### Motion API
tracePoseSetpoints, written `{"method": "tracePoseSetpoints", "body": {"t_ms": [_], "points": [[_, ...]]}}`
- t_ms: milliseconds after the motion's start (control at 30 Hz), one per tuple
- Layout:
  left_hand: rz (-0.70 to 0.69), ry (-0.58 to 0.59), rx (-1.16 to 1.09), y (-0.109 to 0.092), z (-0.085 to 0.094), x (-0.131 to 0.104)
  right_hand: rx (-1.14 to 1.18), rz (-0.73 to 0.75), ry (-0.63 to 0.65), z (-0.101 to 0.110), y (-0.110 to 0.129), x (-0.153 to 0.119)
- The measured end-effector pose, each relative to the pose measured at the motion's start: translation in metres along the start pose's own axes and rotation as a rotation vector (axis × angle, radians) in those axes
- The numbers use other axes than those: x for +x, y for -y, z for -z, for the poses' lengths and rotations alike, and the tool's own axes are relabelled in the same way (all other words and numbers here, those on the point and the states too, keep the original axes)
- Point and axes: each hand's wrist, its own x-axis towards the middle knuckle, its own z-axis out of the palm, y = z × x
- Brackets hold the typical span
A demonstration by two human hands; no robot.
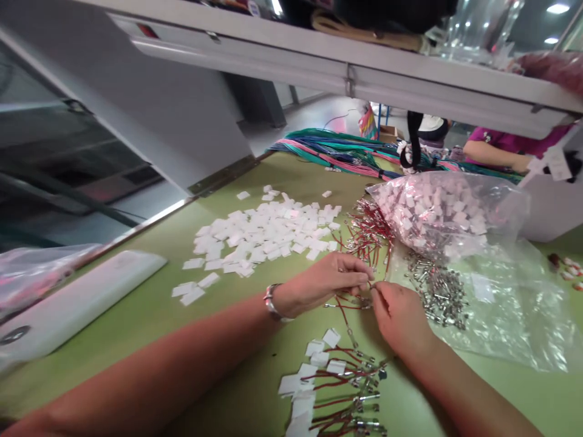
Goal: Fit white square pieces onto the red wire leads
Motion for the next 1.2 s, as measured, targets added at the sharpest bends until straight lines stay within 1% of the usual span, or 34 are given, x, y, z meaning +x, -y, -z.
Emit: {"method": "tracePoseSetpoints", "body": {"t_ms": [100,167,233,267,333,367,400,433,467,533,600,700,867,967,1100,1167,1200], "points": [[-0.081,0.021,0.009,0.004,0.002,0.001,0.164,-0.123,0.089,0.000,0.011,-0.001],[-0.154,-0.013,0.068,0.006,0.003,0.003,0.226,-0.100,0.126,0.004,0.014,0.001],[-0.233,-0.097,0.154,0.006,0.006,0.004,0.190,-0.026,0.133,0.012,0.008,0.005],[-0.266,-0.139,0.190,0.005,0.008,0.005,0.135,0.003,0.111,0.017,0.001,0.008],[-0.295,-0.208,0.243,0.000,0.013,0.006,-0.013,-0.017,0.025,0.029,-0.022,0.016],[-0.281,-0.233,0.271,-0.003,0.016,0.006,-0.114,-0.052,-0.036,0.033,-0.035,0.021],[-0.255,-0.256,0.315,-0.006,0.018,0.006,-0.200,-0.077,-0.073,0.037,-0.049,0.025],[-0.224,-0.274,0.379,-0.009,0.020,0.006,-0.264,-0.070,-0.084,0.039,-0.061,0.028],[-0.202,-0.289,0.457,-0.011,0.021,0.006,-0.312,-0.041,-0.064,0.039,-0.071,0.031],[-0.204,-0.298,0.622,-0.014,0.022,0.007,-0.408,0.019,0.013,0.036,-0.081,0.032],[-0.228,-0.288,0.746,-0.014,0.022,0.007,-0.493,0.024,0.076,0.029,-0.081,0.031],[-0.214,-0.248,0.817,-0.013,0.023,0.009,-0.566,-0.033,0.103,0.023,-0.073,0.028],[-0.201,-0.243,0.865,-0.014,0.029,0.010,-0.532,-0.014,0.134,0.023,-0.069,0.025],[-0.174,-0.203,0.870,-0.012,0.033,0.011,-0.490,-0.047,0.120,0.020,-0.069,0.024],[-0.181,-0.220,0.888,-0.005,0.036,0.014,-0.535,-0.106,0.095,0.016,-0.068,0.023],[-0.203,-0.225,0.913,-0.003,0.036,0.015,-0.518,-0.130,0.056,0.018,-0.068,0.023],[-0.208,-0.221,0.924,-0.001,0.035,0.015,-0.478,-0.130,0.017,0.020,-0.068,0.023]]}}
